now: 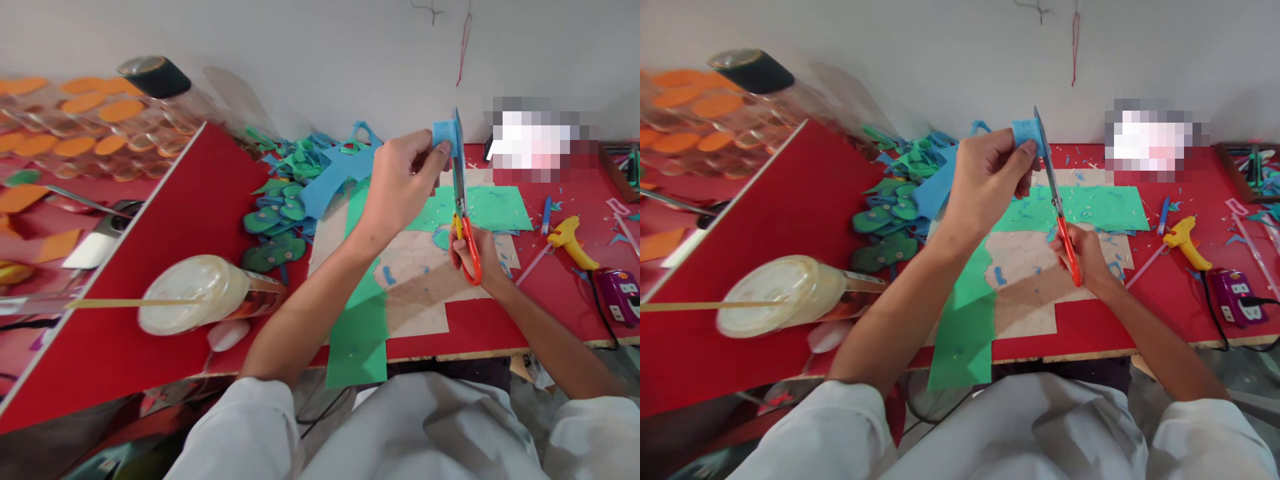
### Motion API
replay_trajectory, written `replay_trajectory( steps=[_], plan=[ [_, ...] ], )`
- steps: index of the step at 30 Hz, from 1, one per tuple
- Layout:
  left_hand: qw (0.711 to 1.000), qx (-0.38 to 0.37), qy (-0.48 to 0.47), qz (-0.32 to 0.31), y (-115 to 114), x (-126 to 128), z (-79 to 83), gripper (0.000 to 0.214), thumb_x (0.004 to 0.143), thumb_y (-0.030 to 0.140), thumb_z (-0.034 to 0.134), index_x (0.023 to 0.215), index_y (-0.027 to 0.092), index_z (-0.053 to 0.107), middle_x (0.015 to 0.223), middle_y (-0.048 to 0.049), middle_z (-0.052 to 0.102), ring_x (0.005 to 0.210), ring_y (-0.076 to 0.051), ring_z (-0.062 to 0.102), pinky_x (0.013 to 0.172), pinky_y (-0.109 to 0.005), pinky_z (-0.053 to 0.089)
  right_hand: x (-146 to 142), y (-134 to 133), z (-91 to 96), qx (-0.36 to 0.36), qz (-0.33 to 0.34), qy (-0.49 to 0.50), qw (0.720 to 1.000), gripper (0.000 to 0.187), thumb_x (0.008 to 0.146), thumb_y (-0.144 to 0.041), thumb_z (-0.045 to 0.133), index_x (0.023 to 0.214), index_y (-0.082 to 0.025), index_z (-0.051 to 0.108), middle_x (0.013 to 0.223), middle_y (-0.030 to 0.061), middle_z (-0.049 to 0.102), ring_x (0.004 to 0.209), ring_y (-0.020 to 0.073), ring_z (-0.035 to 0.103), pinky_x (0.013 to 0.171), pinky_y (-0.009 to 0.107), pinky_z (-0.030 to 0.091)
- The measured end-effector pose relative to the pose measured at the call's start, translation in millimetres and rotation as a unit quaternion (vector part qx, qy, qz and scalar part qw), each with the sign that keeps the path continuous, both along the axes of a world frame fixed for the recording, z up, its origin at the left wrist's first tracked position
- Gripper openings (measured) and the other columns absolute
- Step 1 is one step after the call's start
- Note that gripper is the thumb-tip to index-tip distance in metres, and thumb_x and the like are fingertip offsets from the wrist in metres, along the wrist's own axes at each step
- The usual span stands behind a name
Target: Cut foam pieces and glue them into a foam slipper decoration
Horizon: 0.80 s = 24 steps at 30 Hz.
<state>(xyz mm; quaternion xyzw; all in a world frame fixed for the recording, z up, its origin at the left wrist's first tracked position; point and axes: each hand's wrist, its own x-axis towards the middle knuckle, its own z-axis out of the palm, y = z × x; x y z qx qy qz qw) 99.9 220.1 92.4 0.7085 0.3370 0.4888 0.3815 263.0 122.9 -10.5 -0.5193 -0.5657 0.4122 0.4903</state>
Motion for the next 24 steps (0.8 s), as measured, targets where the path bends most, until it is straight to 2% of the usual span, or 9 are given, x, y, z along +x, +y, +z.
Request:
replay_trajectory(
  steps=[4, 10, 15, 20, 24],
  plan=[
    [1.000, 0.009, 0.005, 0.013, 1.8, -1.6, -0.2, 0.046, 0.106, 0.033, 0.067, 0.064, 0.028, 0.051, 0.055, 0.0029, 0.056, 0.052, -0.016, 0.054, 0.058, -0.037, 0.046, 0.0, 0.2, -3.1, 0.000, 0.000, 0.008, 1.000, 0.074, 0.084, -0.098, 0.064, 0.074, -0.025, 0.053, 0.046, -0.0065, 0.050, 0.036, 0.0103, 0.044, 0.036, 0.024, 0.035],
    [0.999, 0.012, -0.006, 0.030, 2.9, -5.0, 2.3, 0.046, 0.100, 0.045, 0.081, 0.069, 0.029, 0.051, 0.059, 0.0024, 0.057, 0.068, -0.020, 0.066, 0.060, -0.035, 0.050, 0.9, 3.6, -16.7, 0.014, 0.020, 0.067, 0.997, 0.082, 0.081, -0.105, 0.054, 0.088, -0.024, 0.061, 0.062, -0.0056, 0.052, 0.045, 0.0106, 0.045, 0.042, 0.027, 0.040],
    [0.999, 0.015, -0.031, 0.027, 6.0, -5.0, 2.3, 0.045, 0.105, 0.033, 0.072, 0.069, 0.028, 0.045, 0.060, 0.0035, 0.052, 0.055, -0.017, 0.053, 0.057, -0.036, 0.045, 1.7, 8.7, -29.1, 0.017, 0.041, 0.059, 0.997, 0.085, 0.083, -0.106, 0.049, 0.100, -0.024, 0.062, 0.079, -0.0011, 0.058, 0.059, 0.0131, 0.050, 0.051, 0.029, 0.043],
    [1.000, 0.001, 0.003, 0.001, 11.4, -6.6, -0.1, 0.043, 0.103, 0.039, 0.073, 0.070, 0.030, 0.046, 0.058, 0.0028, 0.055, 0.055, -0.019, 0.054, 0.057, -0.038, 0.042, 4.2, 7.0, -32.8, 0.018, 0.059, 0.009, 0.998, 0.086, 0.085, -0.106, 0.045, 0.102, -0.024, 0.064, 0.083, 0.0000, 0.058, 0.064, 0.0148, 0.048, 0.054, 0.031, 0.041],
    [0.999, 0.029, 0.040, 0.007, 7.8, -8.0, 2.7, 0.040, 0.100, 0.035, 0.071, 0.068, 0.031, 0.047, 0.054, 0.0036, 0.049, 0.052, -0.020, 0.048, 0.058, -0.040, 0.040, 7.8, 6.0, -31.9, 0.023, 0.047, -0.006, 0.999, 0.087, 0.083, -0.107, 0.046, 0.102, -0.024, 0.066, 0.083, -0.0001, 0.056, 0.063, 0.0148, 0.048, 0.053, 0.031, 0.040]
  ],
)
